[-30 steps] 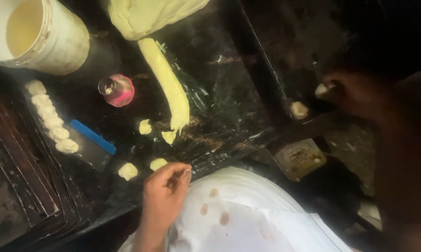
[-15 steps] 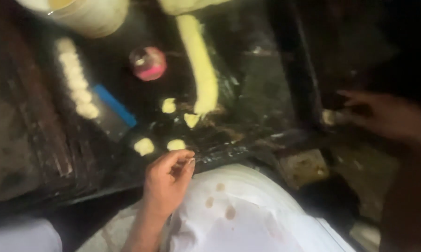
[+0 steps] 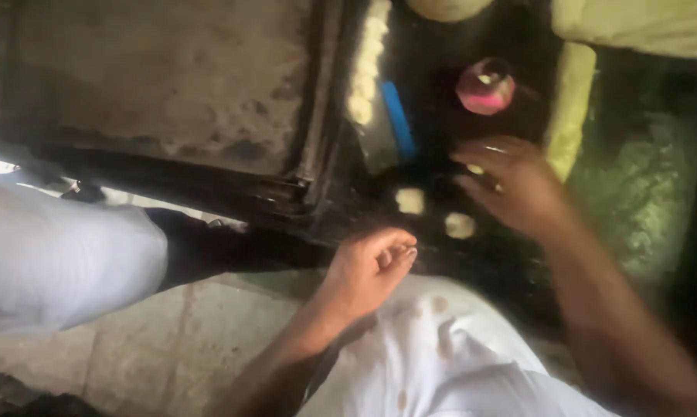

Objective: The person shapes small dough balls by hand, places them on a tray, and uses a bench scraper to cut a long dough log into smaller pieces. The person then flattens and shapes the cut pieces into flat rounds.

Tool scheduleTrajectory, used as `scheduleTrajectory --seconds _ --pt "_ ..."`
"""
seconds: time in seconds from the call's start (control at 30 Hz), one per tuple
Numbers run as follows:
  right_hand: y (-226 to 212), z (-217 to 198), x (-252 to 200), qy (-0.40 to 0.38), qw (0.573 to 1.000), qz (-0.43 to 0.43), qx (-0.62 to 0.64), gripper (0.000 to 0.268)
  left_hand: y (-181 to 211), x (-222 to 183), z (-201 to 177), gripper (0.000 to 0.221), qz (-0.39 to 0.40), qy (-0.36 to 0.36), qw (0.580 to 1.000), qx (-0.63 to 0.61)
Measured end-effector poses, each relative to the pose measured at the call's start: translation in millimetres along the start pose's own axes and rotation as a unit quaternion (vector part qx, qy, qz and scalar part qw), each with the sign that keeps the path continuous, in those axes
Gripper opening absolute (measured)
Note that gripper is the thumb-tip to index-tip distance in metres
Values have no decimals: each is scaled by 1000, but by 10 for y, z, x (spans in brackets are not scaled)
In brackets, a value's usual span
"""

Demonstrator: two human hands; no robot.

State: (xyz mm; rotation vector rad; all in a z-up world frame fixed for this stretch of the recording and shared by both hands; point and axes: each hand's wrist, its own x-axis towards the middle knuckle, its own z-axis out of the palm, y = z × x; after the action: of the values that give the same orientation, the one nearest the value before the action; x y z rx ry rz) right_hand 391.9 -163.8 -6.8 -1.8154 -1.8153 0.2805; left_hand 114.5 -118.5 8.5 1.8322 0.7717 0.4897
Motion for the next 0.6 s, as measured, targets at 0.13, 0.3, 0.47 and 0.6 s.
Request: scheduleTrajectory --seconds 0.13,0.3,0.47,0.6 --pt "-72 690 871 -6 991 -113 -72 35 -173 -116 -337 20 -18 -22 999 -16" --pt "300 1304 1503 21 981 -168 -99 41 -359 -189 -665 20 -40 -24 998 -46" --pt "493 1402 1588 -5 989 -130 -73 30 -481 -131 -812 20 27 -40 997 -55" --pt "484 1091 1277 42 921 175 345 19 -491 -13 -846 20 23 -58 994 -94"
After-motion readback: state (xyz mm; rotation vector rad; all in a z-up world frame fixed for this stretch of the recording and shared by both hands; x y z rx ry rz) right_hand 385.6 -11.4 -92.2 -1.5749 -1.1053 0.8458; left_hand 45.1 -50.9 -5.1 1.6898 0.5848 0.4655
